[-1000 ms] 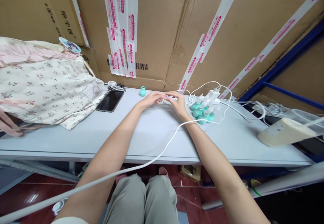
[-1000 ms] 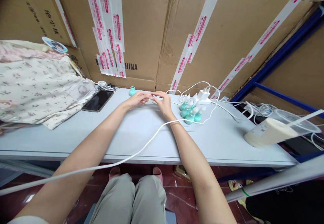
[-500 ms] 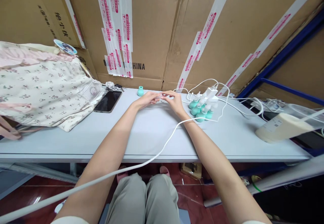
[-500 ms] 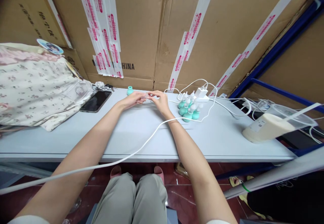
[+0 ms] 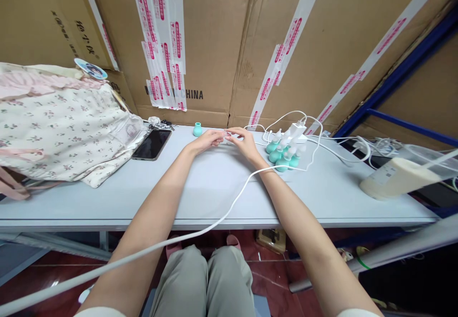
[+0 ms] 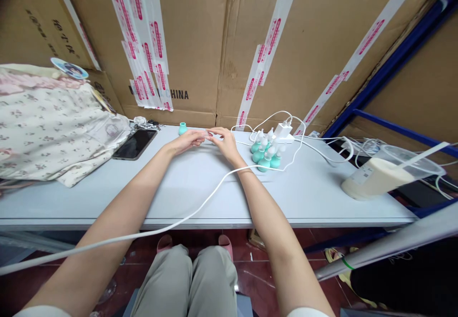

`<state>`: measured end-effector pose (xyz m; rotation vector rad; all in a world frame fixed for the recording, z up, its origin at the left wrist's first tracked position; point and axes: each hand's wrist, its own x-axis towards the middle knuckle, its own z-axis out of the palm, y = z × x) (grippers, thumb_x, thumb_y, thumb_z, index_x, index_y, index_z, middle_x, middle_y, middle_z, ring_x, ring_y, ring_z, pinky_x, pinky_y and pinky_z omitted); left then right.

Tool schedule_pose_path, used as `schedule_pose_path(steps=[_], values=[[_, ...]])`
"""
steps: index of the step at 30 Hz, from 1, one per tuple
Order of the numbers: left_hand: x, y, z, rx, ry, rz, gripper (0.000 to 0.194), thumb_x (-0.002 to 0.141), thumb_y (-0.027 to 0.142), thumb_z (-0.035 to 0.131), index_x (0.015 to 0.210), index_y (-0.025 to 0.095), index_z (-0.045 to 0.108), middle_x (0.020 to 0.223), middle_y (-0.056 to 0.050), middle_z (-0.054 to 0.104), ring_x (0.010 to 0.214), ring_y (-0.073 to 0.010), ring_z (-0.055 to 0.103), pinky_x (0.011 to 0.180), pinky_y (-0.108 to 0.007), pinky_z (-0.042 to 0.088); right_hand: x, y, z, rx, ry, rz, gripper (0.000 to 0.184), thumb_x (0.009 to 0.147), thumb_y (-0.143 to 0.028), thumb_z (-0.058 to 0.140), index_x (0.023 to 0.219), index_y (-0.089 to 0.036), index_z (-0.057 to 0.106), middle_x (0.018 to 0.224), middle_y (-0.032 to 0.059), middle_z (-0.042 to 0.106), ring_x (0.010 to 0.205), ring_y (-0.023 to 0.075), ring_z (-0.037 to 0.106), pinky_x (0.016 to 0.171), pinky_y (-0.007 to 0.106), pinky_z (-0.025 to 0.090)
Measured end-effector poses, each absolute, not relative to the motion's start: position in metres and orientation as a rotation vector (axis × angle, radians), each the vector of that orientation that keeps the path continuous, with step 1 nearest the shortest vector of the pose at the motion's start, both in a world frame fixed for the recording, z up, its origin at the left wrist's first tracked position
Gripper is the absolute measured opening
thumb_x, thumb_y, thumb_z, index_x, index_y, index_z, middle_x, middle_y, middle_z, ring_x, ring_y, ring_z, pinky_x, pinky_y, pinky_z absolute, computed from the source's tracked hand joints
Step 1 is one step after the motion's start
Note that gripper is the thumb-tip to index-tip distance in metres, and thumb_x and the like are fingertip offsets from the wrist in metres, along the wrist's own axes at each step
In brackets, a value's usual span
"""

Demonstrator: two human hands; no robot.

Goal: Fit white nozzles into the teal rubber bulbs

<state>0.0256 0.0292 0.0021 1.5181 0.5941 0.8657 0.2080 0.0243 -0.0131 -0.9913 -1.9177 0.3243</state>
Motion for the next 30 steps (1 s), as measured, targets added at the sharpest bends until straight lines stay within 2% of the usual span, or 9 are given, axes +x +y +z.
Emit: schedule_pose_path(steps=[3, 5, 10, 12, 14, 17, 21, 24, 30], values=[[0.021, 0.028, 0.006, 1.496, 0.631, 0.952, 0.034, 0.076, 0.038, 0.061, 0.088, 0.007, 0.062, 0.056, 0.007, 0.026, 0.049, -0.0043, 0.020, 0.048, -0.021, 0.012, 0.214, 0.029, -0.022, -1.087, -1.963, 0.230, 0.055, 0.079, -0.041, 0.063, 0.131, -0.029, 0.050, 0.124, 0.0060, 0.059, 0.106, 0.0225, 0.054, 0.088, 0.037, 0.041], [0.020, 0.027, 0.008, 1.496, 0.643, 0.942, 0.034, 0.076, 0.037, 0.060, 0.088, 0.006, 0.062, 0.056, 0.007, 0.025, 0.049, -0.0041, 0.019, 0.048, -0.022, 0.011, 0.217, 0.032, -0.030, -1.226, -2.016, 0.136, 0.056, 0.077, -0.038, 0.066, 0.130, -0.028, 0.051, 0.123, 0.0078, 0.059, 0.109, 0.0255, 0.052, 0.091, 0.041, 0.039], [0.023, 0.028, 0.006, 1.526, 0.704, 0.836, 0.043, 0.072, 0.044, 0.063, 0.092, 0.006, 0.063, 0.057, 0.006, 0.028, 0.050, -0.0046, 0.021, 0.048, -0.022, 0.012, 0.219, 0.037, -0.043, -1.358, -2.119, 0.044, 0.025, 0.079, -0.023, 0.063, 0.103, -0.024, 0.067, 0.092, 0.0049, 0.070, 0.089, 0.0213, 0.060, 0.081, 0.035, 0.043], [0.023, 0.030, 0.004, 1.534, 0.738, 0.838, 0.048, 0.070, 0.049, 0.064, 0.094, 0.006, 0.063, 0.058, 0.006, 0.029, 0.051, -0.0050, 0.023, 0.049, -0.022, 0.013, 0.219, 0.037, -0.042, -1.357, -2.074, 0.045, 0.015, 0.078, -0.024, 0.064, 0.091, -0.022, 0.069, 0.085, 0.0038, 0.070, 0.082, 0.0199, 0.061, 0.077, 0.033, 0.043], [0.022, 0.031, 0.003, 1.556, 0.755, 0.866, 0.051, 0.069, 0.052, 0.064, 0.094, 0.007, 0.063, 0.058, 0.006, 0.029, 0.051, -0.0055, 0.024, 0.049, -0.022, 0.015, 0.219, 0.037, -0.038, -1.357, -1.983, 0.108, 0.012, 0.076, -0.029, 0.066, 0.086, -0.022, 0.069, 0.082, 0.0032, 0.071, 0.076, 0.0187, 0.062, 0.074, 0.032, 0.044], [0.020, 0.035, 0.001, 1.604, 0.738, 0.921, 0.049, 0.068, 0.052, 0.065, 0.089, 0.008, 0.063, 0.058, 0.006, 0.030, 0.051, -0.0060, 0.023, 0.050, -0.023, 0.014, 0.215, 0.038, -0.030, -1.275, -1.760, 0.318, 0.021, 0.074, -0.039, 0.066, 0.084, -0.021, 0.068, 0.084, 0.0040, 0.071, 0.072, 0.0166, 0.062, 0.072, 0.031, 0.046], [0.021, 0.038, 0.000, 1.645, 0.711, 0.877, 0.045, 0.068, 0.053, 0.064, 0.082, 0.010, 0.060, 0.058, 0.006, 0.032, 0.051, -0.0059, 0.022, 0.050, -0.024, 0.014, 0.207, 0.038, -0.022, -1.015, -1.542, 0.653, 0.038, 0.065, -0.052, 0.069, 0.083, -0.019, 0.066, 0.087, 0.0061, 0.070, 0.079, 0.0173, 0.063, 0.075, 0.031, 0.048], [0.023, 0.037, -0.001, 1.685, 0.702, 0.878, 0.043, 0.071, 0.055, 0.061, 0.075, 0.013, 0.054, 0.060, 0.006, 0.034, 0.052, -0.0061, 0.024, 0.051, -0.023, 0.017, 0.202, 0.037, -0.020, -0.942, -1.519, 0.744, 0.041, 0.061, -0.055, 0.070, 0.082, -0.019, 0.065, 0.087, 0.0055, 0.069, 0.082, 0.0175, 0.063, 0.080, 0.032, 0.048], [0.027, 0.035, -0.009, 1.681, 0.848, 0.945, 0.039, 0.072, 0.038, 0.064, 0.096, 0.019, 0.039, 0.066, 0.007, 0.043, 0.059, -0.0076, 0.037, 0.058, -0.020, 0.028, 0.201, 0.037, -0.021, -0.943, -1.444, 0.801, 0.042, 0.055, -0.054, 0.073, 0.077, -0.020, 0.064, 0.084, 0.0049, 0.069, 0.079, 0.0170, 0.062, 0.082, 0.033, 0.048]])
